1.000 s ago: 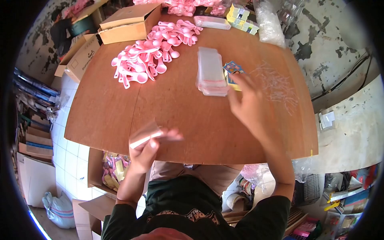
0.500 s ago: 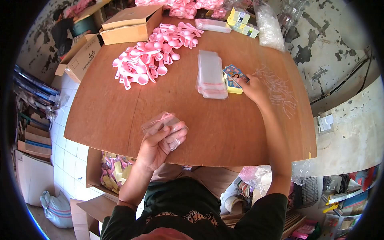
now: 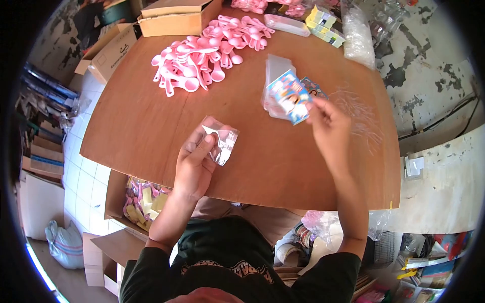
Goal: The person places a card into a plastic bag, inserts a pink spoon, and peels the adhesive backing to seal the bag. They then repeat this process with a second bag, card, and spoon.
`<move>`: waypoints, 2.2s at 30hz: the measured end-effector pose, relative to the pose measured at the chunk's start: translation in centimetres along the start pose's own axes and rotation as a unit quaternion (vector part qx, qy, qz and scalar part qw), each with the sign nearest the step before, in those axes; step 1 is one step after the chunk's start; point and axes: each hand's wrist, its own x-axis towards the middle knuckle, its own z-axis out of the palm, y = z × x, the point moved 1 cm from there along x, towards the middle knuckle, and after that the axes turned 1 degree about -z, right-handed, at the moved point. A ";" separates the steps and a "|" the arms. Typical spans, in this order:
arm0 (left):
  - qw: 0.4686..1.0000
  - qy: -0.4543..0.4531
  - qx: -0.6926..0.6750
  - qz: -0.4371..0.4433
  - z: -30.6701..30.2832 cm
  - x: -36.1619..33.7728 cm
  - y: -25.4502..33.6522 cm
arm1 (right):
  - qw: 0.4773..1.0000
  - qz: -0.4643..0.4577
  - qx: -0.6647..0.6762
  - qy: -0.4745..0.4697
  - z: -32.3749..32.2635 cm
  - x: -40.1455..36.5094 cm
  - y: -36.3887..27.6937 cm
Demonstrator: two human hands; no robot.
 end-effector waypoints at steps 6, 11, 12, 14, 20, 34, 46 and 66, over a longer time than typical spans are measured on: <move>0.998 0.044 -0.001 0.050 0.7 0.1 0.0 | 0.975 0.118 0.135 -0.134 2.7 -5.9 -3.9; 0.996 0.027 0.043 0.079 -0.1 0.1 -0.5 | 0.963 0.146 0.174 -0.143 3.9 -6.7 -4.8; 0.995 0.033 0.041 0.081 0.1 0.0 -0.5 | 0.963 0.146 0.174 -0.143 4.2 -6.8 -4.9; 0.995 0.038 0.040 0.083 0.6 -0.1 -0.5 | 0.954 0.163 0.197 -0.155 4.7 -7.0 -5.1; 0.991 0.038 0.040 0.122 0.8 -0.1 -0.6 | 0.958 0.124 0.178 -0.190 5.4 -7.8 -5.5; 0.999 -0.037 -0.009 0.032 1.9 -0.8 -0.9 | 0.920 0.124 0.274 -0.250 5.6 -6.6 -5.1; 0.999 -0.009 -0.027 -0.016 2.6 -1.7 -2.5 | 0.904 0.142 0.329 -0.233 6.4 -7.0 -4.4; 0.989 -0.005 -0.125 0.083 3.0 -1.2 -1.7 | 0.909 0.116 0.328 -0.229 6.8 -7.9 -4.9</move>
